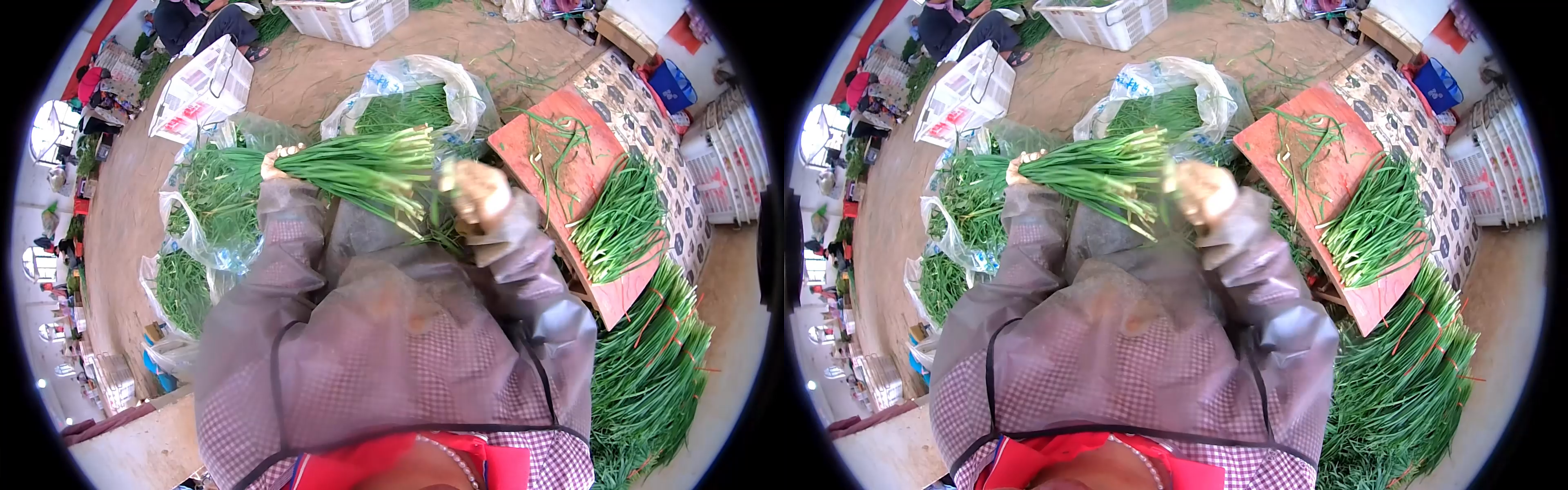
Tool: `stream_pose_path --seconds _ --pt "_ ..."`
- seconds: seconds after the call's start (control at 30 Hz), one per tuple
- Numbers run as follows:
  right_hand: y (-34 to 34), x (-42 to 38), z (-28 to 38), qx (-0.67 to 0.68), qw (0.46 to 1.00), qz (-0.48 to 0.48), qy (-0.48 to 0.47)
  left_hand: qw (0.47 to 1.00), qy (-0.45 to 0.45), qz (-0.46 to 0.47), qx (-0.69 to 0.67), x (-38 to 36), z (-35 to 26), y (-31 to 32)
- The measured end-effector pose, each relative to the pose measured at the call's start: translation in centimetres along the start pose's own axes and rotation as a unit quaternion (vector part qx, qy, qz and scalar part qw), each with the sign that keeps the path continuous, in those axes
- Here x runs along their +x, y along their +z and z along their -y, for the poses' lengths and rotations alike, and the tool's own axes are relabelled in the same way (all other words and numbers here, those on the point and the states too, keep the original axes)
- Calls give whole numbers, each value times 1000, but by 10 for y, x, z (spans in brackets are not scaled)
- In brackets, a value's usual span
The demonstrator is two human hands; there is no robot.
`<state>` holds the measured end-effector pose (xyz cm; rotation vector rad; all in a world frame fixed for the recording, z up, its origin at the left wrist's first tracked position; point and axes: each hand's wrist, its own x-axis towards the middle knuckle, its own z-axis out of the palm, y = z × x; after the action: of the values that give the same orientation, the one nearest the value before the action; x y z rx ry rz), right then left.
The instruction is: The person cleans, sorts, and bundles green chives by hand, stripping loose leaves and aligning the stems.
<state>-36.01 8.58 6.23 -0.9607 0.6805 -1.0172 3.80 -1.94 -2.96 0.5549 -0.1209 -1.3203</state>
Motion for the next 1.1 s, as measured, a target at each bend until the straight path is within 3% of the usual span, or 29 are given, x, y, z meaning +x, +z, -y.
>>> stream_pose_path --seconds 0.07,0.1,0.13,0.2,0.23,0.27,0.3,0.33,0.43,0.47,0.53,0.57,0.63,0.67,0.73,0.77,0.8,0.93,1.0,1.03,1.1 --pt "-38 -14 7 180 982 42 -40 997 28 41 60 9 0 -19" --pt "-49 -21 15 137 989 54 -29 995 15 -76 62 -3 3 4" --pt "-55 -27 25 94 993 66 -19 995 14 -76 61 0 3 -2" --pt "-37 -29 46 -203 965 -55 154 999 -27 33 -10 11 0 -21" --pt "-27 -22 41 -228 965 -68 112 999 -29 34 -10 20 -2 -28" --pt "-18 -14 36 -252 962 -81 71 994 -47 102 -9 27 -4 -35" --pt "-9 -4 36 -310 946 -63 76 983 -66 170 -9 31 -4 -38" --pt "1 8 37 -367 926 -44 80 983 -67 170 -9 27 -1 -32" --pt "15 41 -2 -280 956 -77 -33 999 -14 1 31 1 8 8" --pt "9 51 -16 -150 984 -87 -49 999 -13 0 32 1 9 7" --pt "16 43 8 -111 984 -139 -8 999 -33 20 -5 0 9 5" --pt "13 39 7 -81 981 -174 -34 999 -31 17 -5 -2 10 4" --pt "-5 32 11 -24 971 -225 -73 994 5 -109 18 -14 15 21" --pt "-21 24 16 -15 967 -237 -89 994 5 -109 17 -12 15 16" --pt "-52 12 11 -47 993 -99 -37 989 15 -149 -21 -7 16 10" --pt "-58 9 3 -110 992 -19 55 986 -2 -164 -41 -8 15 13" --pt "-41 4 8 -255 961 31 99 986 -5 -163 -41 -16 18 26" --pt "11 19 -18 -396 916 56 -4 983 -2 -183 -10 -26 24 41" --pt "29 34 -36 -211 977 -24 9 986 -24 -161 -31 -20 21 32" --pt "29 39 -47 -209 978 -23 6 990 -20 -142 -16 -19 19 31" --pt "28 49 -62 -77 993 -55 -76 985 -21 -171 2 -30 22 50"
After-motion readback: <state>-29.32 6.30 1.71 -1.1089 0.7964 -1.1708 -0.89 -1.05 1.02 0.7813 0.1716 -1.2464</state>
